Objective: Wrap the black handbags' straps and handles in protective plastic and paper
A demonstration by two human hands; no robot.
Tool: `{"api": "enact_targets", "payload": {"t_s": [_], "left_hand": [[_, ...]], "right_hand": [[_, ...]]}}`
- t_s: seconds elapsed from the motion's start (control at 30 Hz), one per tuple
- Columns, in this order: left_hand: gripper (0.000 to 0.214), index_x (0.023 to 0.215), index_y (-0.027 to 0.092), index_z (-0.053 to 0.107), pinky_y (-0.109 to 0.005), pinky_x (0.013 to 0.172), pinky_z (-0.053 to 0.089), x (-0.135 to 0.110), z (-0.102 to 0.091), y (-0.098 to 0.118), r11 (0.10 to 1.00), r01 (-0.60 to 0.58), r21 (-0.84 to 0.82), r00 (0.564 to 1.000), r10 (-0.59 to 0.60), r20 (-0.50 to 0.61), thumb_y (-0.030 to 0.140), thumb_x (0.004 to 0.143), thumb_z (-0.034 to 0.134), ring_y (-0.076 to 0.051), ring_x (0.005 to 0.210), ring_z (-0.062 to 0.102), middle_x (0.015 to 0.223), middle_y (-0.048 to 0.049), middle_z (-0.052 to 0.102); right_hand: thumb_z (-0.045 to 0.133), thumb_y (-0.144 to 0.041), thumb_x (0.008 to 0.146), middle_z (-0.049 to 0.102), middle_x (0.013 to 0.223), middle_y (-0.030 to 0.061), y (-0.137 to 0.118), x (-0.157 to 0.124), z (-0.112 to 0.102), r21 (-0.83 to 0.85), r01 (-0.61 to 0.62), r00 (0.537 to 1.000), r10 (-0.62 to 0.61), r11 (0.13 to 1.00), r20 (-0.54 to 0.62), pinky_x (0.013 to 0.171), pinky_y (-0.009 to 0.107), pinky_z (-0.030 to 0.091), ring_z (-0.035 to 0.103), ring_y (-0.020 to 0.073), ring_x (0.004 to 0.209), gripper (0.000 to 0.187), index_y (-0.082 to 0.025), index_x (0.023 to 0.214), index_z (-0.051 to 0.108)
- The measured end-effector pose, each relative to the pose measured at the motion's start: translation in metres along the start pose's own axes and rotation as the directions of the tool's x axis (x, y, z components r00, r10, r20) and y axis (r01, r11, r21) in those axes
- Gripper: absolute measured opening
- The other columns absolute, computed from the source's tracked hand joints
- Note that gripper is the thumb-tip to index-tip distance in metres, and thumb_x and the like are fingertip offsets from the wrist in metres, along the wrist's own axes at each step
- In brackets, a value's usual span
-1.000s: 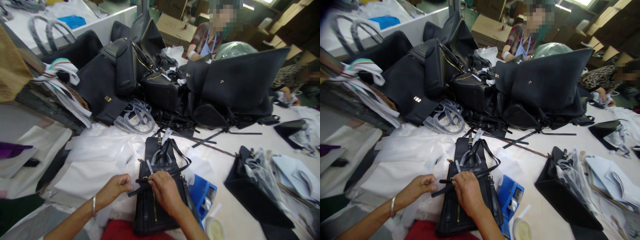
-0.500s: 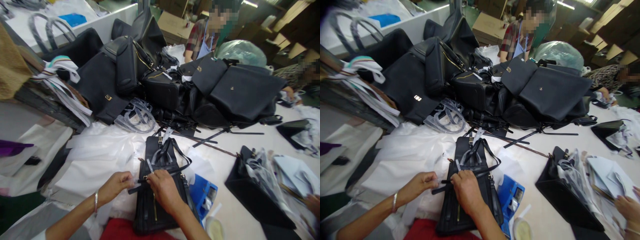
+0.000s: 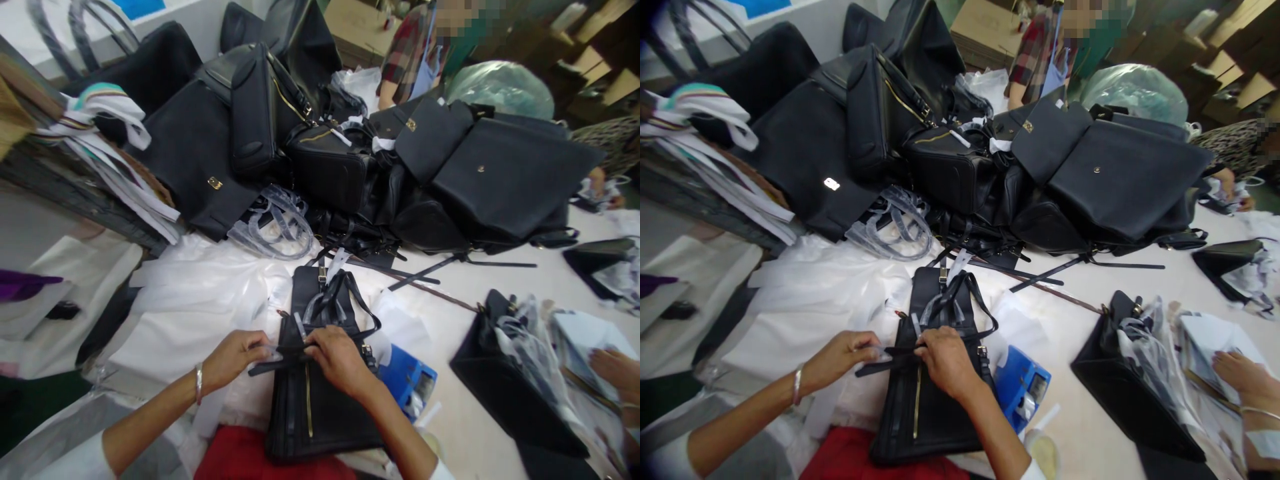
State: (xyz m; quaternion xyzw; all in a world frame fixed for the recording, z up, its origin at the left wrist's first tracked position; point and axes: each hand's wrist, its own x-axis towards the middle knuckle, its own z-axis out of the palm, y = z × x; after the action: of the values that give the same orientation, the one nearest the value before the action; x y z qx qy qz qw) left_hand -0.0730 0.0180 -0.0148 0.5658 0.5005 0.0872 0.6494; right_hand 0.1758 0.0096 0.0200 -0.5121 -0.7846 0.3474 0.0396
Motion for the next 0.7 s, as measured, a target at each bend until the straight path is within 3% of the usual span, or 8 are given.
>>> {"api": "enact_targets", "payload": {"t_s": [0.13, 0.3, 0.5, 0.7], "left_hand": [[0.023, 0.069, 0.018, 0.062, -0.021, 0.057, 0.031, 0.009, -0.002, 0.0, 0.989, -0.001, 0.151, 1.0, 0.004, -0.023, 0.035, 0.081, 0.052, -0.014, 0.062, 0.049, 0.062, 0.0033, 0.055], [0.023, 0.068, 0.018, 0.062, -0.021, 0.056, 0.029, 0.02, -0.001, 0.001, 0.978, -0.037, 0.205, 0.999, 0.035, 0.017, 0.033, 0.081, 0.052, -0.013, 0.061, 0.048, 0.061, 0.0036, 0.056], [0.024, 0.068, 0.018, 0.062, -0.022, 0.055, 0.027, 0.026, -0.003, -0.006, 0.965, -0.033, 0.258, 0.999, 0.035, -0.001, 0.035, 0.082, 0.052, -0.013, 0.06, 0.049, 0.06, 0.0038, 0.056], [0.02, 0.073, 0.02, 0.064, -0.023, 0.055, 0.028, 0.051, 0.007, 0.006, 0.911, -0.114, 0.396, 0.993, 0.121, 0.006, 0.033, 0.083, 0.053, -0.015, 0.061, 0.054, 0.062, 0.0019, 0.061]], "right_hand": [[0.053, -0.022, 0.09, 0.066, 0.085, 0.0022, -0.001, 0.015, 0.006, -0.026, 0.013, 1.0, -0.013, 1.0, 0.025, 0.08, 0.028, 0.037, 0.058, 0.0172, 0.086, 0.008, -0.019, 0.091, 0.061], [0.055, -0.023, 0.089, 0.067, 0.088, 0.003, -0.011, 0.026, 0.015, -0.017, 0.074, 0.995, -0.073, 0.997, 0.071, 0.081, 0.028, 0.037, 0.059, 0.0176, 0.089, 0.009, -0.02, 0.096, 0.06], [0.051, -0.022, 0.091, 0.066, 0.085, 0.0034, 0.013, 0.02, 0.012, -0.078, -0.069, 0.996, 0.073, 0.995, 0.05, 0.076, 0.028, 0.038, 0.059, 0.0183, 0.084, 0.009, -0.019, 0.094, 0.059], [0.054, -0.019, 0.089, 0.065, 0.088, 0.0044, 0.002, 0.037, 0.016, -0.105, 0.015, 0.999, -0.01, 0.994, 0.048, 0.082, 0.031, 0.039, 0.057, 0.0197, 0.089, 0.009, -0.019, 0.096, 0.06]]}}
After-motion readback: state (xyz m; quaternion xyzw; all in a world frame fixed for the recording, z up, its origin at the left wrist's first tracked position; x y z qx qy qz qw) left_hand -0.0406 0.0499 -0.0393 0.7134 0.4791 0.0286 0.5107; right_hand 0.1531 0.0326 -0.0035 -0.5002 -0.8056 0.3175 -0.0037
